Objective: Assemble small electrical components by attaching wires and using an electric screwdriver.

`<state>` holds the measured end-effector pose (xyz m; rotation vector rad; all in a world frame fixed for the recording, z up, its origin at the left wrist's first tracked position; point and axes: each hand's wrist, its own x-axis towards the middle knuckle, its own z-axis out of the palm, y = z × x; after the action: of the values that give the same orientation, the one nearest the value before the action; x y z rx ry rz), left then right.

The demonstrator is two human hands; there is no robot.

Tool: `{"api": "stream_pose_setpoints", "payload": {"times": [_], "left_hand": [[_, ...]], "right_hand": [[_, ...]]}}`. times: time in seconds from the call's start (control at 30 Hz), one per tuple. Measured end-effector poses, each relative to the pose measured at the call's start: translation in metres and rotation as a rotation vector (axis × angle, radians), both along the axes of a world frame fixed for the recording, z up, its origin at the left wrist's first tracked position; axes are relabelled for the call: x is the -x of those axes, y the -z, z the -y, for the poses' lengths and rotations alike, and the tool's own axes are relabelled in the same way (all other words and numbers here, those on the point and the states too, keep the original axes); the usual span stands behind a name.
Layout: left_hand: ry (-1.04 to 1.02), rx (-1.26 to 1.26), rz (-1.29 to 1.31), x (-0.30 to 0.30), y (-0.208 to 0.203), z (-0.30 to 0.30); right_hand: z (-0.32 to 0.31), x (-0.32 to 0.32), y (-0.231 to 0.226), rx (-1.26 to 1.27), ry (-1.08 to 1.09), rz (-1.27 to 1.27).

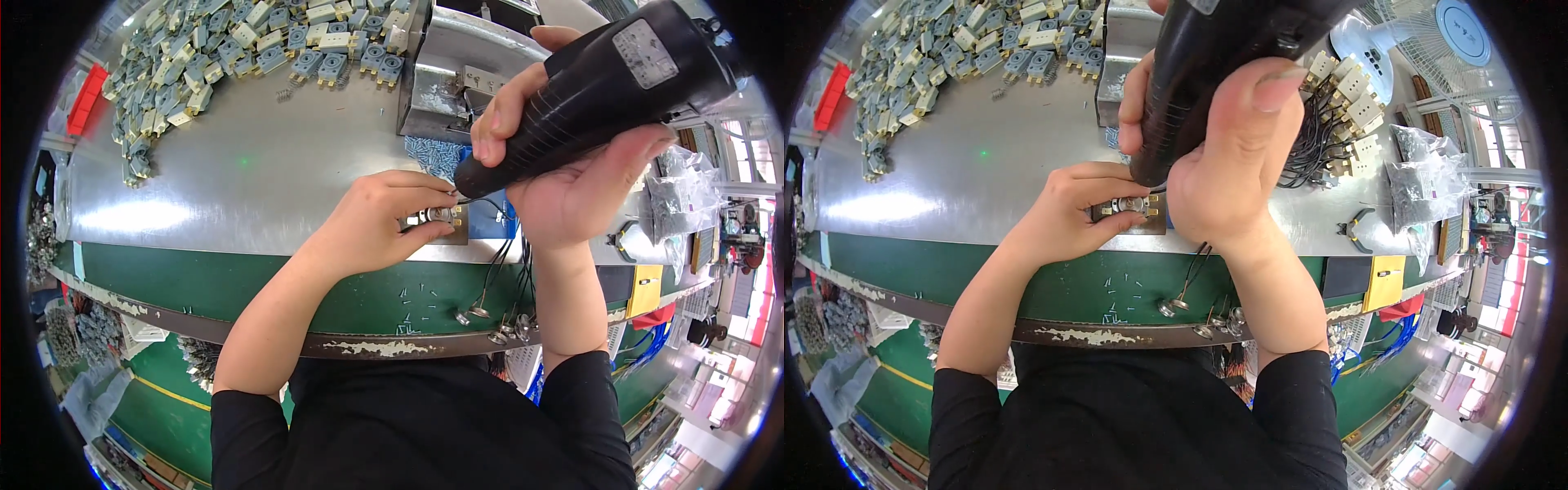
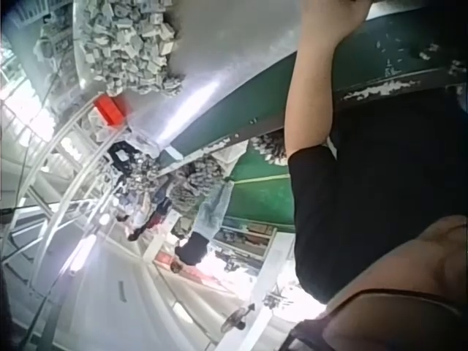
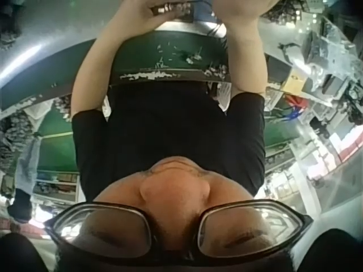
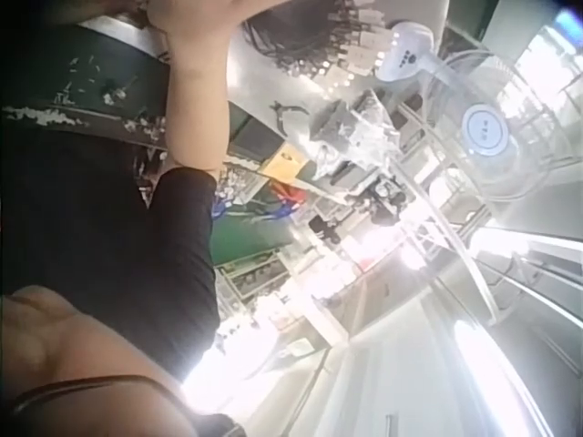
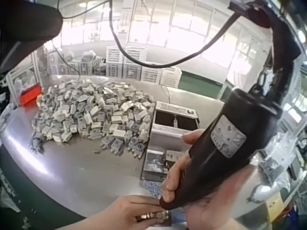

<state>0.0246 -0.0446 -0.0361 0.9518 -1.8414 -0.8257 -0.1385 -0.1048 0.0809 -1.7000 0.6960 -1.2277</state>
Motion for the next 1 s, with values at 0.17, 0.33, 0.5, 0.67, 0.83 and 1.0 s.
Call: {"api": "stream_pose_setpoints", "payload": {"times": [0.17,0.33,0.5,0.67,0.83,1.0], "left_hand": [[-0.005,-0.039,0.017,-0.001,-0.002,0.0],[-0.004,-0.028,0.039,-0.002,-0.004,0.0],[-0.006,-0.018,0.036,-0.001,-0.002,0.0],[-0.003,-0.067,0.033,-0.002,-0.004,-0.001],[-0.017,0.016,-0.004,-0.001,-0.002,0.0],[-0.015,-0.026,-0.01,-0.003,-0.001,-0.001]], "right_hand": [[0.0,0.003,0.003,-0.014,-0.03,0.051],[0.001,0.004,0.007,-0.033,-0.057,0.105],[0.001,0.006,0.008,-0.084,-0.075,0.093],[0.001,0.007,0.01,-0.087,-0.074,0.109],[0.002,0.018,0.001,-0.121,-0.169,0.27],[-0.005,0.018,-0.001,-0.175,-0.255,0.398]]}}
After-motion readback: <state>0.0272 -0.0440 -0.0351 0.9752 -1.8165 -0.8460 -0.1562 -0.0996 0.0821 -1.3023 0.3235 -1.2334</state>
